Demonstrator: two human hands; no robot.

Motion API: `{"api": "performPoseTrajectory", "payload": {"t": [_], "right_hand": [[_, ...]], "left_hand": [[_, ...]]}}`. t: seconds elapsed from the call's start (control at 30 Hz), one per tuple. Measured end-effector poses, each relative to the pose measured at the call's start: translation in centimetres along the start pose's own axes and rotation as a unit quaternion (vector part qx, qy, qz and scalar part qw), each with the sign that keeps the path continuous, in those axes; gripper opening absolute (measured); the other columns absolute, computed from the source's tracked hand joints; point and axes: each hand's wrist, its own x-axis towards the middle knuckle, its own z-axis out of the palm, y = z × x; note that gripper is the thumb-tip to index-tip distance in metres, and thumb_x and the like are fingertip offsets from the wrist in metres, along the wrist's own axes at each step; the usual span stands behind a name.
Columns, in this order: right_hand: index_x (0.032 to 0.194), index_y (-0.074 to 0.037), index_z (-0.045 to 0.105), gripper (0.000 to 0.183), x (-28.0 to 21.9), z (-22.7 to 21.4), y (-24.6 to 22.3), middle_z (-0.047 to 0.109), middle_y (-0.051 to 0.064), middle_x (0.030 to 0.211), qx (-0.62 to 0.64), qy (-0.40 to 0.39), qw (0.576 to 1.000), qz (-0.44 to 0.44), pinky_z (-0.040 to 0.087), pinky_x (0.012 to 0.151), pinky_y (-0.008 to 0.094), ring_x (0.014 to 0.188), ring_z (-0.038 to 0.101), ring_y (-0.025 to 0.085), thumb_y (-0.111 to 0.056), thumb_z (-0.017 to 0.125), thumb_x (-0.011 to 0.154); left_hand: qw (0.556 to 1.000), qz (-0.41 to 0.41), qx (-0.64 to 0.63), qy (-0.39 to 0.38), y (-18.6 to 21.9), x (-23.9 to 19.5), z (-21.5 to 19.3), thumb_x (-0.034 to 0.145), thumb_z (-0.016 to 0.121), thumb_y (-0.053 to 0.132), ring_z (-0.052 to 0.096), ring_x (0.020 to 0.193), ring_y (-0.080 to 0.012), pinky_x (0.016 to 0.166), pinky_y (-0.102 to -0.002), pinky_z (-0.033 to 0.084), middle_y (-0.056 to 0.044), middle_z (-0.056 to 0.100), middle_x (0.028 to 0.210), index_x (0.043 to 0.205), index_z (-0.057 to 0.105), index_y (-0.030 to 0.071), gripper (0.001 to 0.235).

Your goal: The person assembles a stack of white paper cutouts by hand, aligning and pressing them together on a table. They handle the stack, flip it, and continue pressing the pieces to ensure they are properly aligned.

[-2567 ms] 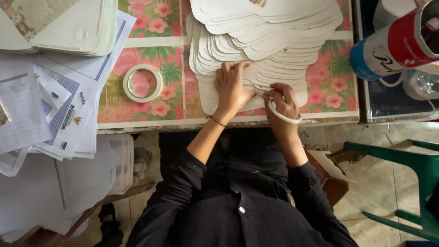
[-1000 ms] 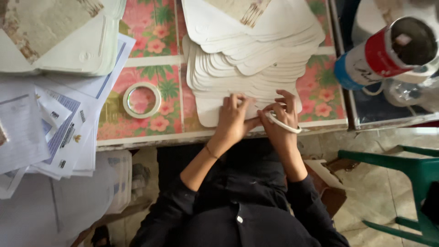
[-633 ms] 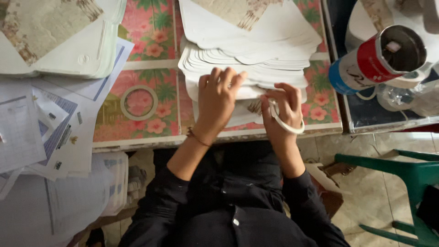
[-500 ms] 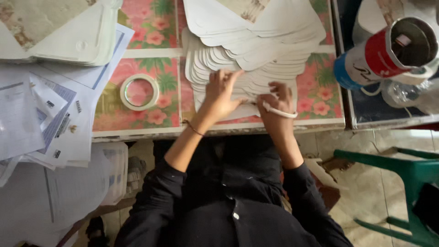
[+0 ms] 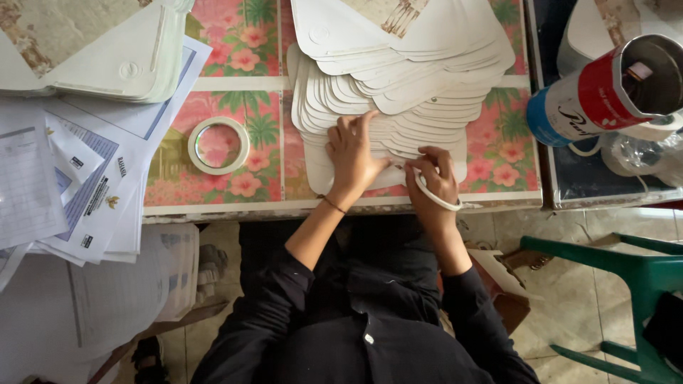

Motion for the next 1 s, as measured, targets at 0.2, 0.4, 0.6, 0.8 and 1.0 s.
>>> {"api": "performPoseTrajectory", "payload": {"t": [0.2, 0.4, 0.6, 0.8, 1.0], "right_hand": [[0.096, -0.009, 0.084, 0.007, -0.3, -1.1, -2.8, 0.070, 0.009, 0.119, 0.036, 0.039, 0.998, -0.029, 0.058, 0.087, 0.039, 0.097, 0.069, 0.030, -0.004, 0.088, 0.092], [0.102, -0.008, 0.083, 0.007, 0.7, -3.8, -5.4, 0.072, 0.013, 0.118, 0.081, 0.048, 0.995, 0.022, 0.058, 0.085, 0.042, 0.098, 0.071, 0.035, -0.006, 0.088, 0.098], [0.099, -0.004, 0.083, 0.011, 0.0, -1.0, -6.7, 0.066, 0.019, 0.131, 0.204, -0.088, 0.970, 0.101, 0.057, 0.096, 0.050, 0.112, 0.065, 0.040, -0.012, 0.087, 0.092], [0.092, -0.011, 0.085, 0.014, -0.2, 2.4, -9.0, 0.067, 0.011, 0.130, 0.182, -0.136, 0.971, 0.076, 0.056, 0.097, 0.046, 0.112, 0.064, 0.035, -0.017, 0.094, 0.084], [0.091, -0.018, 0.084, 0.014, -0.7, 2.7, -9.5, 0.066, 0.003, 0.126, 0.038, -0.146, 0.988, 0.024, 0.055, 0.086, 0.046, 0.111, 0.061, 0.030, -0.029, 0.092, 0.085]], "left_hand": [[1.000, -0.023, 0.005, -0.020, 0.7, -0.1, -0.8, 0.062, 0.107, 0.038, 0.046, 0.128, -0.0417, 0.103, -0.061, 0.046, -0.007, 0.043, 0.138, 0.151, 0.047, 0.033, 0.107], [0.999, 0.006, -0.033, -0.006, -0.6, 1.3, -1.0, 0.062, 0.107, 0.037, 0.054, 0.126, -0.0459, 0.096, -0.067, 0.052, -0.010, 0.049, 0.137, 0.149, 0.053, 0.030, 0.103], [0.993, 0.069, -0.094, 0.033, -6.9, -1.0, -6.8, 0.065, 0.101, 0.010, 0.071, 0.103, -0.0359, 0.092, -0.057, 0.058, -0.002, 0.076, 0.109, 0.159, 0.049, 0.029, 0.110], [1.000, -0.004, -0.011, -0.027, -7.8, -5.4, -9.2, 0.069, 0.101, 0.024, 0.061, 0.111, -0.0360, 0.099, -0.058, 0.049, 0.004, 0.071, 0.112, 0.159, 0.053, 0.034, 0.102], [0.998, -0.034, 0.033, -0.041, -6.8, -6.1, -9.7, 0.068, 0.101, 0.045, 0.055, 0.121, -0.0348, 0.101, -0.063, 0.049, 0.006, 0.067, 0.121, 0.158, 0.053, 0.037, 0.102]]}}
